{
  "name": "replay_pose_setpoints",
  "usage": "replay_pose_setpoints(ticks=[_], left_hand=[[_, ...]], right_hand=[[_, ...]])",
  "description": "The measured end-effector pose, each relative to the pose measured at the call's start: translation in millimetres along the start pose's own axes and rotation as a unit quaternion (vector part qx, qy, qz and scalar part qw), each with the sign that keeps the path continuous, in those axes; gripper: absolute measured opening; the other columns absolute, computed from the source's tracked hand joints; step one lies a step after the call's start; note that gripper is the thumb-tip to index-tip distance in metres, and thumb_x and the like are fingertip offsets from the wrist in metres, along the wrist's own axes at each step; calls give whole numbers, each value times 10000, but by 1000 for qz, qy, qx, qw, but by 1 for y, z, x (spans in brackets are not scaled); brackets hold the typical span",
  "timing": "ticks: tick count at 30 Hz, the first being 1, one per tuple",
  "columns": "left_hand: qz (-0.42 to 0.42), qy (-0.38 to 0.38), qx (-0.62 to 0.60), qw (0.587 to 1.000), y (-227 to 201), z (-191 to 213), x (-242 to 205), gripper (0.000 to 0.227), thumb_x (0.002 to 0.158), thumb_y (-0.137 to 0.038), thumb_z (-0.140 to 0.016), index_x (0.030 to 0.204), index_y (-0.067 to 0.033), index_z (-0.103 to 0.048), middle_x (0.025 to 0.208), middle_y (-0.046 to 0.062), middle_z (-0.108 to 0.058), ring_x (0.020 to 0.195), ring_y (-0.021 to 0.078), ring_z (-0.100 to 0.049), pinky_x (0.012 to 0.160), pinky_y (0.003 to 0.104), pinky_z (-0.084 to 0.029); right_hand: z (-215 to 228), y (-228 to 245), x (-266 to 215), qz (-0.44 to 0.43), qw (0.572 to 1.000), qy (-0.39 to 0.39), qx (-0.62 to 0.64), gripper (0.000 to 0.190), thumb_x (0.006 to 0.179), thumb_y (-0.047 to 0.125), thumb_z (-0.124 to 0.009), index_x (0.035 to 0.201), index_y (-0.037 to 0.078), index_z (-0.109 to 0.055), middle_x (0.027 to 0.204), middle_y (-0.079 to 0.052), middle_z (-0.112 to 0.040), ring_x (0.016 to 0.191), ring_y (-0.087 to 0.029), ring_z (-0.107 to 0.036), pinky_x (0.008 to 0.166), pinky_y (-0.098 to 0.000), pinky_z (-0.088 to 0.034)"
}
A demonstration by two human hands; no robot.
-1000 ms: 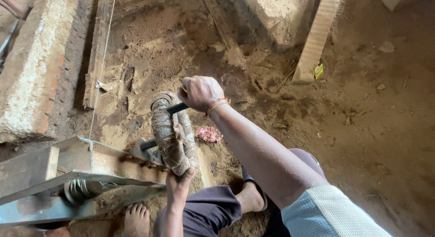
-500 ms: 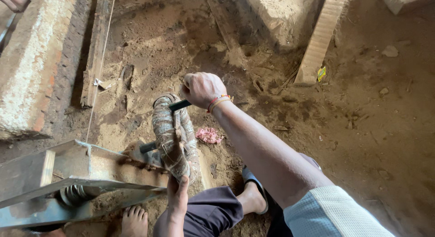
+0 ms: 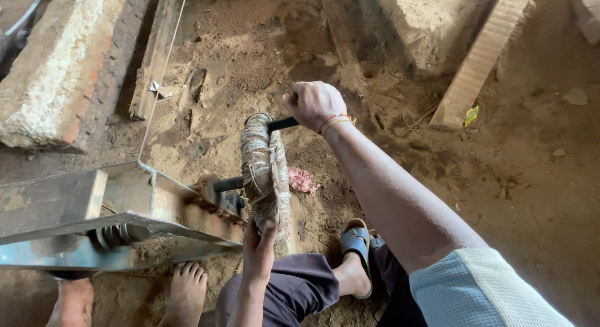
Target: The person winds rope around a pulley mechanism and then onto a smaller spindle using a manual cranking motion with a metal bar.
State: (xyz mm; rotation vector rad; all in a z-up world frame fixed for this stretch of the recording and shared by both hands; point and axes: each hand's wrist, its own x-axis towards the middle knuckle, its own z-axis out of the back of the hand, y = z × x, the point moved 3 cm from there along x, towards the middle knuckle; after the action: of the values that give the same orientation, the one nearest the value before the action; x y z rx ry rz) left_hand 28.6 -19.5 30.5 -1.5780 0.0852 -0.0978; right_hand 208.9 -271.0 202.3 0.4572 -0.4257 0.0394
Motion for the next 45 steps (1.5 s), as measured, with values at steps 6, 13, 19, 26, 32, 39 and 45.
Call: replay_pose_setpoints(ticks=[6,13,19,26,32,39,45], left_hand=[[17,4,-7,1000,-16,-7,1,878,865,-686,-615,1419,-17,-493,1237,177,-652,1115,255,-606,991,439,-508],[38,-17,24,999,-14,-10,1,819,893,-663,-589,1367,1,-519,1131,191,-669,946,226,-621,798,391,-568],[21,-6,42,999,-49,-21,-9,934,842,-666,-609,1460,-6,-373,1157,183,-679,940,243,-669,762,409,-618],[-142,-49,220,964,-103,-33,-7,1133,869,-577,-685,1607,28,-75,1480,347,-406,1350,441,-507,1080,540,-513],[-259,-57,377,887,-143,-49,29,1133,873,-421,-812,1604,42,-80,1549,448,-264,1436,568,-354,1166,618,-359],[-193,-63,503,840,-158,-66,62,1173,743,-293,-907,1560,-10,-115,1470,506,-247,1223,590,-537,773,489,-638],[-73,-7,534,842,-164,-61,83,1128,809,-204,-862,1603,-82,-70,1409,526,-283,902,428,-728,631,381,-662]], right_hand=[[-7,-6,7,-7,1000,16,-13,310,924,387,-616,774,135,-718,747,-121,-724,724,-323,-718,695,-454,-571],[-5,-9,9,6,1000,13,-24,346,946,401,-622,758,127,-718,736,-132,-713,735,-338,-707,723,-473,-563],[-10,-17,14,10,1000,-8,-15,353,942,425,-652,763,129,-727,760,-138,-715,765,-365,-700,731,-485,-557],[-17,-26,19,14,1000,-7,-13,352,952,429,-654,780,134,-739,772,-142,-718,781,-368,-699,744,-486,-554],[-20,-29,22,5,1000,6,-16,344,940,432,-653,802,132,-748,795,-149,-724,815,-367,-700,773,-488,-548],[-26,-34,26,-17,999,27,-22,357,946,441,-641,815,128,-751,811,-155,-722,831,-366,-699,799,-495,-542],[-30,-37,29,-4,1000,9,-16,343,950,421,-645,822,121,-751,810,-160,-720,836,-376,-695,789,-497,-542]])
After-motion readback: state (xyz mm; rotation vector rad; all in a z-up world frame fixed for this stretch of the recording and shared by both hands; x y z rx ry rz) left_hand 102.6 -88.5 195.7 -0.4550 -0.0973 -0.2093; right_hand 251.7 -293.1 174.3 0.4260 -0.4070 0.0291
